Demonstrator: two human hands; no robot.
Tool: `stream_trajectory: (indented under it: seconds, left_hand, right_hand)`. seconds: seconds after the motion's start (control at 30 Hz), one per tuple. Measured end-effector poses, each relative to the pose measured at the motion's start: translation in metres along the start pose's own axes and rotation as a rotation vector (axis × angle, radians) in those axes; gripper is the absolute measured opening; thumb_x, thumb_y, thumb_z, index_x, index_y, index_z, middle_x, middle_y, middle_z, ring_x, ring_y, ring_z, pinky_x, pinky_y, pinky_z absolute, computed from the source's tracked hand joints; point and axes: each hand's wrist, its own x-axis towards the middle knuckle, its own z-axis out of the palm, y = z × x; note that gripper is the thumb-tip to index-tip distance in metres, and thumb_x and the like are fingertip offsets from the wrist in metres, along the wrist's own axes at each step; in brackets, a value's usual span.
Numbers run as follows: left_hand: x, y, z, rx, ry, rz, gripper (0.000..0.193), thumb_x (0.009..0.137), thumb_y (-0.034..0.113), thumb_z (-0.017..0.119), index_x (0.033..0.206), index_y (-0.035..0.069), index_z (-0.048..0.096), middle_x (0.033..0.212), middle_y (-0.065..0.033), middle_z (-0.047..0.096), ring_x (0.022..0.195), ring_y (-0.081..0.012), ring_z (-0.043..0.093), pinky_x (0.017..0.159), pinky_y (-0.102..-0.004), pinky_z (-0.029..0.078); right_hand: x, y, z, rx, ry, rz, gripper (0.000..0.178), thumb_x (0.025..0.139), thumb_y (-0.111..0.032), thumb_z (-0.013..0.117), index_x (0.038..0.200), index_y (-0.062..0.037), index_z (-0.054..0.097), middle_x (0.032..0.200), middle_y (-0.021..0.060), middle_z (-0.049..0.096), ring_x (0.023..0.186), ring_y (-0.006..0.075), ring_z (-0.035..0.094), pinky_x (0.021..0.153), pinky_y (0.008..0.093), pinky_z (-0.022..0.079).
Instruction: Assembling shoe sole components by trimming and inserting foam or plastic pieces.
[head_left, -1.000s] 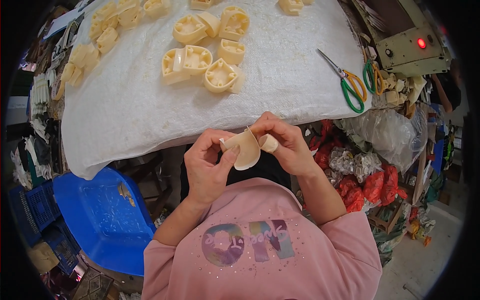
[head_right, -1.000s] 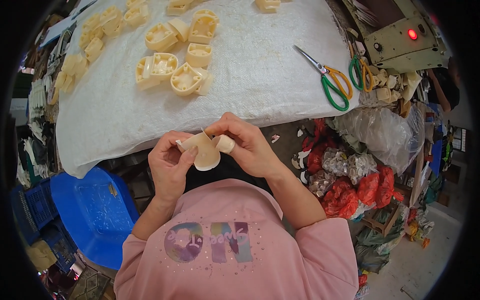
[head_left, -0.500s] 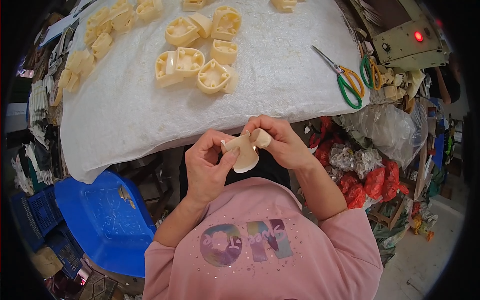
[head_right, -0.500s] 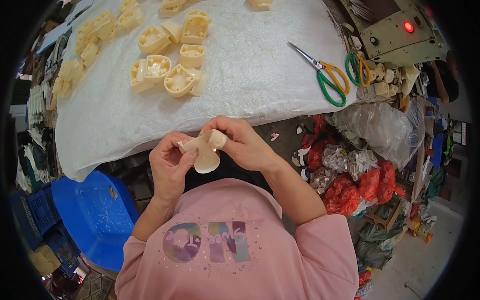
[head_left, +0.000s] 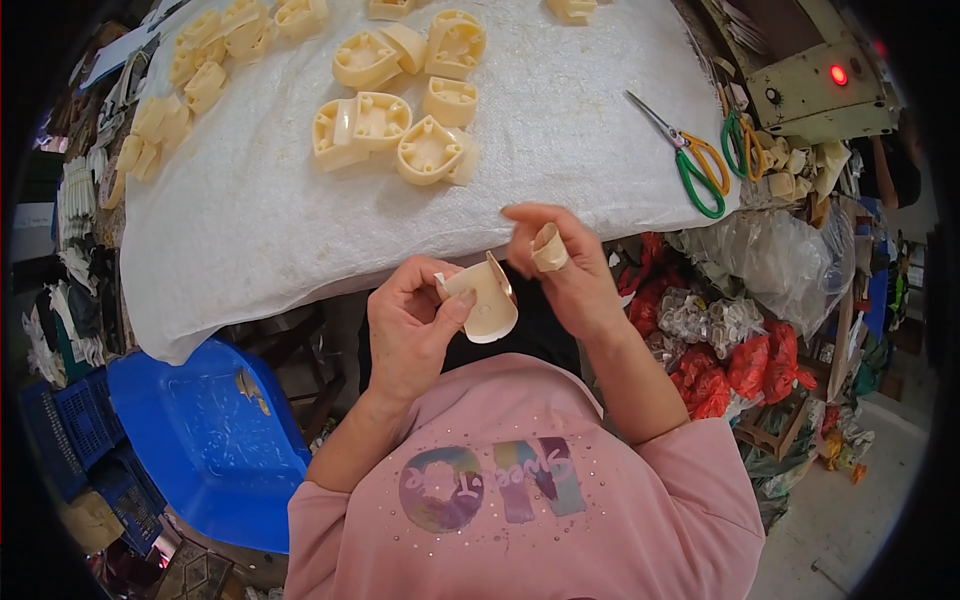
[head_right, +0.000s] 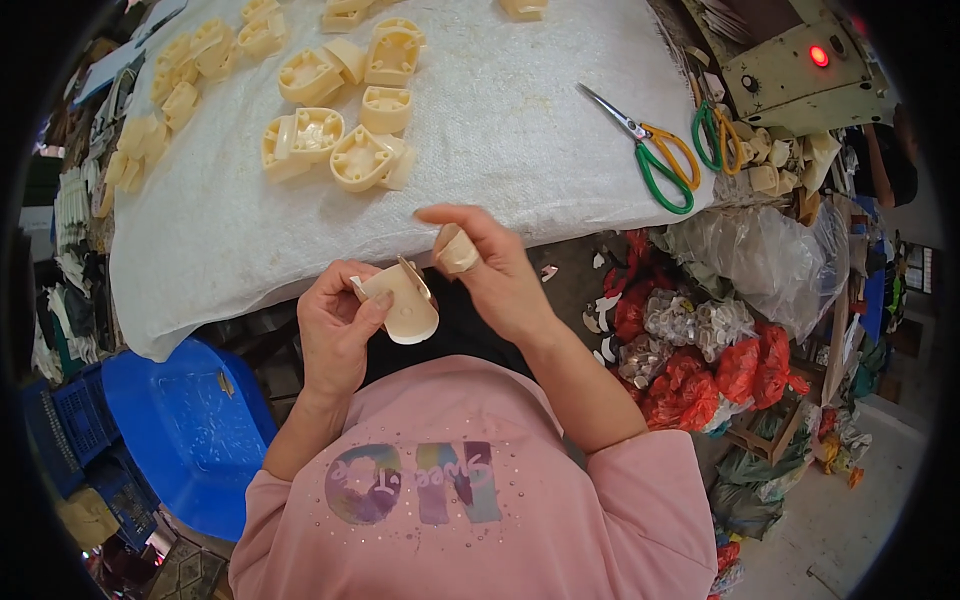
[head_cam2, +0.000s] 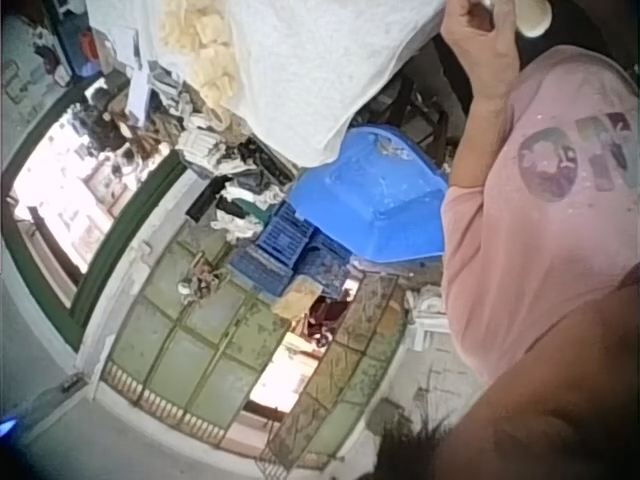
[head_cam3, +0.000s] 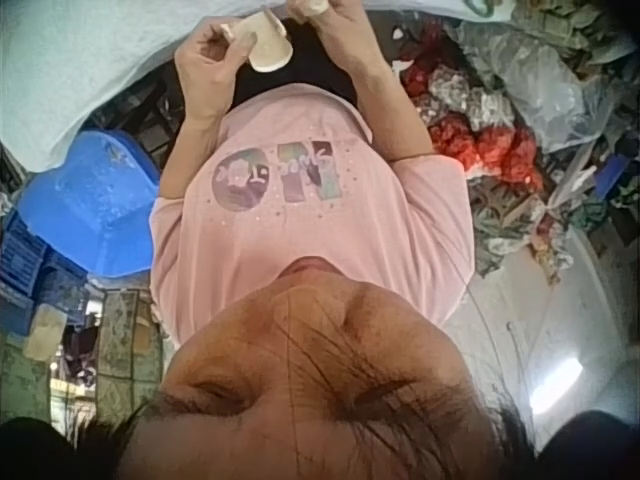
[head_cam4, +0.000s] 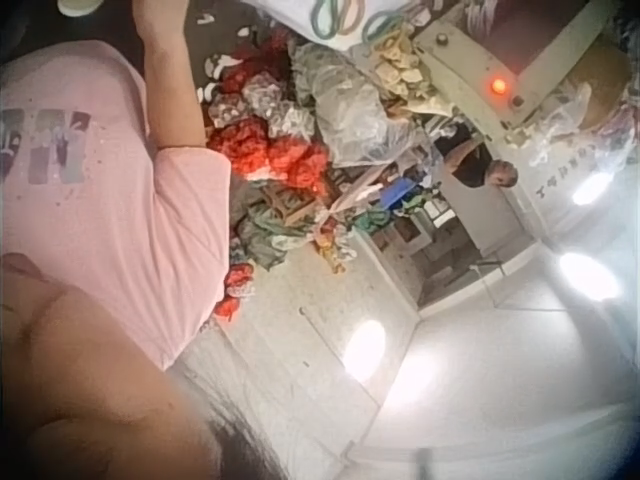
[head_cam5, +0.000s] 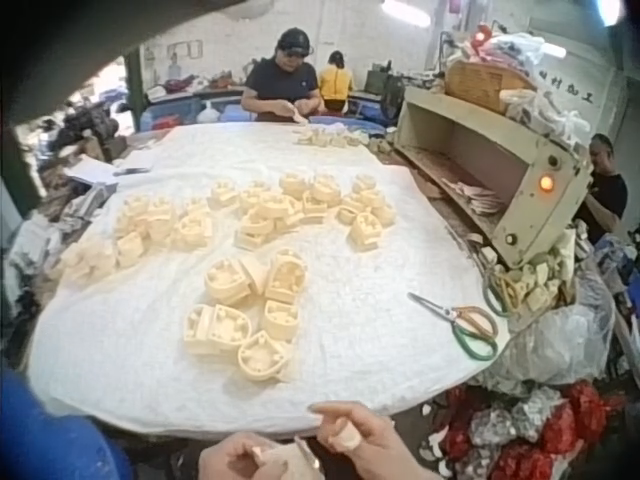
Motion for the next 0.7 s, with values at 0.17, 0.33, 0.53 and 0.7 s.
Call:
stream_trajectory:
  seconds: [0.17,0.33,0.53,0.7]
  left_hand:
    - [0.004,-0.011,-0.007,0.391,-0.070,0.404,0.007,0.082,0.001,0.064,0.086,0.000,0.058,0.087,-0.0087,0.062,0.076,-0.0141,0.059,0.065,-0.0248,0.047]
    - [0.003,-0.001,-0.006,0.672,-0.204,0.715,0.020,0.073,-0.008,0.069,0.087,0.002,0.059,0.088,-0.0133,0.061,0.075,-0.0206,0.058,0.062,-0.0286,0.046]
    - [0.004,-0.002,-0.008,0.744,-0.288,0.777,0.026,0.062,-0.009,0.072,0.083,0.003,0.064,0.098,-0.0134,0.058,0.086,-0.0267,0.058,0.072,-0.0342,0.048]
    - [0.009,-0.002,-0.014,0.807,-0.150,0.929,0.024,0.069,0.015,0.079,0.090,0.009,0.070,0.132,-0.0252,0.034,0.120,-0.0337,0.039,0.089,-0.0388,0.041]
  right_hand:
    - [-0.002,-0.012,-0.001,-0.133,0.064,0.253,0.044,0.088,-0.015,0.063,0.127,-0.0022,0.049,0.107,0.0055,0.056,0.097,0.0114,0.054,0.085,0.0259,0.044]
    - [-0.001,-0.010,-0.008,0.154,-0.271,0.407,0.069,0.077,-0.022,0.073,0.134,-0.0011,0.041,0.120,0.0165,0.057,0.109,0.0228,0.056,0.092,0.0344,0.046]
    - [0.002,-0.014,-0.007,0.210,-0.286,0.333,0.074,0.072,-0.013,0.076,0.135,-0.0012,0.039,0.120,0.0178,0.056,0.110,0.0231,0.056,0.094,0.0355,0.046]
    - [-0.001,-0.016,-0.003,-0.002,-0.245,0.121,0.075,0.069,-0.004,0.077,0.135,-0.0014,0.039,0.121,0.0184,0.056,0.110,0.0236,0.056,0.096,0.0362,0.045]
